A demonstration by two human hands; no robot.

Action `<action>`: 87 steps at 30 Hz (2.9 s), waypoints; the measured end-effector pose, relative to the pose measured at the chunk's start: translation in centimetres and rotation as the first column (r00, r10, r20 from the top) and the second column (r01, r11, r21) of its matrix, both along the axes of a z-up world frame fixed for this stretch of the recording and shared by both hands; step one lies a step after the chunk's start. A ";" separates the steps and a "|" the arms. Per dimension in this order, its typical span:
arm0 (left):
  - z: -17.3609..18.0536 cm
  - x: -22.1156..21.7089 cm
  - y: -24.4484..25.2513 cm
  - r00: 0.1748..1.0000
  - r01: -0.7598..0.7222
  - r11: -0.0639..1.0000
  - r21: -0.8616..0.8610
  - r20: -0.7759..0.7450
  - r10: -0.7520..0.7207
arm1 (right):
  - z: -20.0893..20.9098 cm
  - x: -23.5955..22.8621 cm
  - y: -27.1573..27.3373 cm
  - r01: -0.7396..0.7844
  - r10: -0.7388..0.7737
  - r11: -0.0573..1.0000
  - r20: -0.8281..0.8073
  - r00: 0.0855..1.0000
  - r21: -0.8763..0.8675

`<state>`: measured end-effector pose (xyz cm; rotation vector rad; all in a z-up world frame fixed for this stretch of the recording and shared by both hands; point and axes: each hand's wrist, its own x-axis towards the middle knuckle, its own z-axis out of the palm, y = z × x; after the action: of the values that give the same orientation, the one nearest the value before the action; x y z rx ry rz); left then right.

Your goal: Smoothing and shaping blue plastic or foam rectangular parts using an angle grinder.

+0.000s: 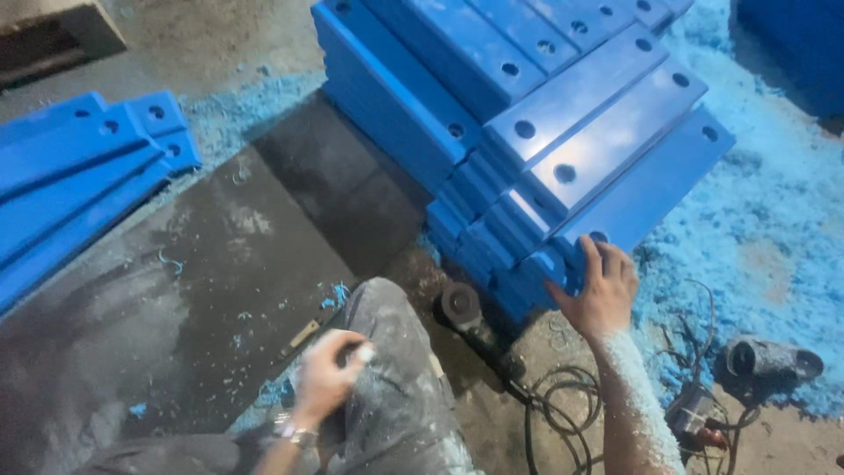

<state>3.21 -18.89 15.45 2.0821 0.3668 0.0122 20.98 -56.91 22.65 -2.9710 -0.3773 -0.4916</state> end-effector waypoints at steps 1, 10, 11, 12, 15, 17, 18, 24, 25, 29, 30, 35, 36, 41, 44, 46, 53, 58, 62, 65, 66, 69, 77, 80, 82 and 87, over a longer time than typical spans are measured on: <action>-0.7 0.8 -1.2 1.000 0.001 1.000 0.005 0.012 -0.001 | 0.0 0.2 0.1 0.001 -0.001 1.000 0.012 1.000 0.005; -0.2 4.5 -12.9 0.954 0.205 0.816 -0.540 -0.076 -0.290 | -3.8 -4.2 1.0 -0.052 0.045 0.996 0.101 0.994 0.067; -0.6 4.9 -13.9 0.959 0.143 0.713 -0.686 -0.082 -0.272 | -3.8 -5.3 1.8 -0.137 0.118 0.982 0.147 0.982 0.132; -1.0 5.5 -15.0 0.963 0.078 0.584 -0.808 -0.091 -0.254 | -3.8 -6.3 2.5 -0.225 0.186 0.955 0.200 0.962 0.192; 2.0 6.1 -16.0 0.960 -0.062 0.429 -0.901 -0.172 -0.223 | -1.0 -10.2 5.4 -0.279 0.240 0.915 0.162 0.957 0.292; -0.4 4.9 -16.8 0.985 -0.050 0.401 -0.915 -0.112 -0.133 | -1.3 -12.6 6.5 -0.292 0.256 0.897 0.147 0.955 0.331; -1.5 4.6 -17.2 0.998 -0.029 0.377 -0.926 -0.045 -0.035 | -1.5 -13.5 7.1 -0.311 0.277 0.875 0.144 0.950 0.370; 0.2 1.9 -14.3 0.977 -0.212 0.522 -0.826 -0.164 0.136 | -2.8 -14.6 5.3 -0.244 0.122 0.771 0.241 0.963 0.588; -0.1 1.4 -13.1 0.976 -0.214 0.520 -0.827 -0.166 0.138 | -4.3 -13.5 4.0 -0.245 0.124 0.772 0.239 0.963 0.586; -0.7 -2.2 -7.9 0.971 -0.240 0.634 -0.736 -0.181 0.157 | -5.2 -10.0 1.1 0.461 -0.067 -0.002 -0.460 0.886 0.888; -0.8 -3.4 -6.4 0.959 -0.283 0.674 -0.683 -0.215 0.185 | -4.4 -9.0 1.3 0.504 0.181 -0.315 -0.470 0.864 0.804; -5.0 -9.7 1.1 0.899 -0.437 0.570 -0.696 -0.311 0.309 | -21.7 -6.8 -3.7 0.502 0.575 -0.590 -0.108 0.811 0.633; -5.4 -11.0 2.6 0.888 -0.452 0.512 -0.730 -0.311 0.340 | -28.4 -8.1 -5.8 0.482 0.637 -0.720 0.200 0.745 0.498; -3.6 -15.6 7.3 0.759 -0.600 0.377 -0.706 -0.354 0.546 | -10.2 -9.8 11.0 0.620 0.512 -0.358 -0.408 0.756 0.698; -2.7 -16.8 9.9 0.677 -0.632 0.385 -0.673 -0.238 0.696 | -11.0 -10.2 16.1 0.642 0.526 -0.251 -0.454 0.719 0.725; -2.4 -16.9 11.8 0.621 -0.643 0.395 -0.657 -0.144 0.771 | -12.6 -9.4 19.7 0.679 0.549 -0.181 -0.500 0.670 0.712; -8.1 -14.8 19.9 0.415 -0.710 0.087 -0.699 -0.315 0.854 | -18.3 -3.2 34.0 0.810 0.641 0.110 -0.664 0.385 0.576; -18.7 -12.8 25.0 0.285 -0.789 -0.059 -0.612 -0.449 0.847 | -28.0 1.6 39.4 0.833 0.717 0.210 -0.660 0.225 0.512; -24.7 -12.1 26.2 0.298 -0.903 0.092 -0.421 -0.457 0.838 | -30.2 2.9 40.4 0.891 0.607 0.323 -0.792 0.063 0.319; -22.5 -11.3 25.8 0.273 -0.933 0.144 -0.331 -0.387 0.881 | -29.0 1.3 39.9 0.827 0.617 0.404 -0.784 0.068 0.390; -21.2 -10.4 25.6 0.259 -0.935 0.160 -0.317 -0.301 0.918 | -27.9 0.7 39.6 0.754 0.591 0.473 -0.799 0.113 0.456; -24.7 -11.3 27.2 0.283 -0.959 0.277 -0.058 -0.179 0.942 | -21.6 -6.7 35.9 0.177 0.573 0.677 -0.662 0.484 0.715; -26.8 -12.9 27.6 0.359 -0.926 0.355 0.128 0.014 0.933 | -13.6 -16.6 16.6 -0.053 0.352 0.719 -0.298 0.887 0.693; -19.4 -9.6 24.6 0.275 -0.931 0.293 0.219 -0.109 0.955 | -17.4 -15.3 10.2 0.062 0.107 0.865 -0.305 0.946 0.497; -16.8 -8.6 23.9 0.160 -0.929 0.237 0.285 -0.268 0.950 | -21.1 -14.4 6.7 0.113 -0.011 0.944 -0.313 0.950 0.311; -11.9 -8.1 22.0 0.244 -0.836 0.382 0.393 -0.357 0.902 | -29.3 -12.8 1.3 0.067 -0.036 0.995 -0.369 0.929 0.072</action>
<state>-4.93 3.11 3.52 1.6588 1.9326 0.1422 8.19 -55.60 -6.62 -2.9076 -0.2337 0.0508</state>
